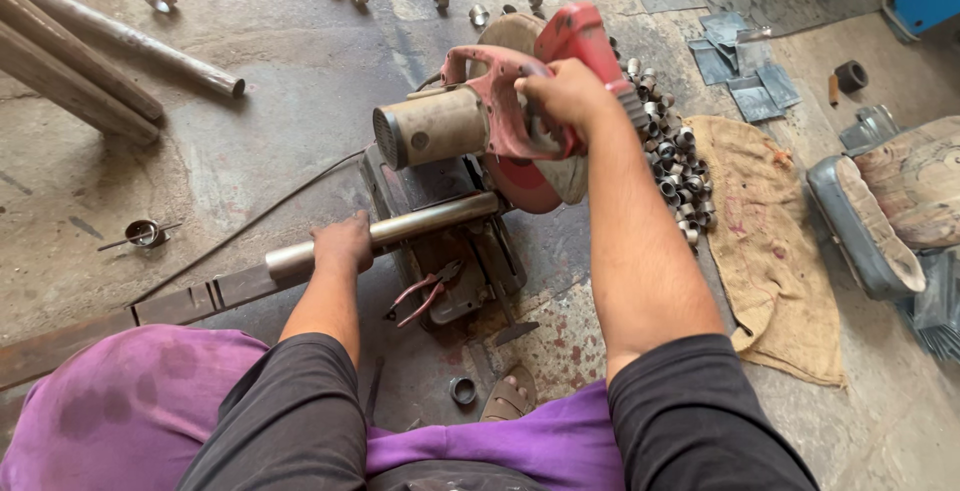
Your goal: The person uses a red angle grinder to cut a metal pipe held in a vise. Sparks fly as the blade cuts through the pipe. The person adjusts the pipe's position multiple times to complete the cut.
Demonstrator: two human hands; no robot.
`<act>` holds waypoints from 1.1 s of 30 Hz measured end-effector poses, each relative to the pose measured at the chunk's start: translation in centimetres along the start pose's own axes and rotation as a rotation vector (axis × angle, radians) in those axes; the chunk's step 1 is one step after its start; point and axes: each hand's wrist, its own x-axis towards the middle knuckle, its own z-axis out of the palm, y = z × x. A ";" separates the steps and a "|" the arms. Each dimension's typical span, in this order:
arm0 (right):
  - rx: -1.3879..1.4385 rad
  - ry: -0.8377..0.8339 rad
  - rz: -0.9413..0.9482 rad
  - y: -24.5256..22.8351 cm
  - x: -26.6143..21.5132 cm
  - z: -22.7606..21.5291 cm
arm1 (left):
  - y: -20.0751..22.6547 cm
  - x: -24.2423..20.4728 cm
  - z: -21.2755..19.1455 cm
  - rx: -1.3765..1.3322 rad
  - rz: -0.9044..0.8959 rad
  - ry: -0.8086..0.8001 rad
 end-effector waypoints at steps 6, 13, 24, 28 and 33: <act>-0.007 -0.005 -0.013 -1.5 1.6 -0.8 | -1.2 0.8 1.2 -0.016 0.092 0.095; -0.060 0.004 -0.026 -1.8 2.2 -1.0 | 1.4 0.8 2.0 -0.022 0.077 0.115; -0.037 0.008 -0.040 -2.3 1.3 -1.0 | 1.8 -0.2 -1.2 -0.077 0.002 -0.120; -0.033 0.008 -0.054 -2.4 1.0 -1.0 | 1.5 0.0 -0.3 -0.073 0.046 -0.021; -0.073 0.030 -0.005 -2.1 1.2 -1.0 | 2.0 -0.5 0.7 -0.042 0.036 0.067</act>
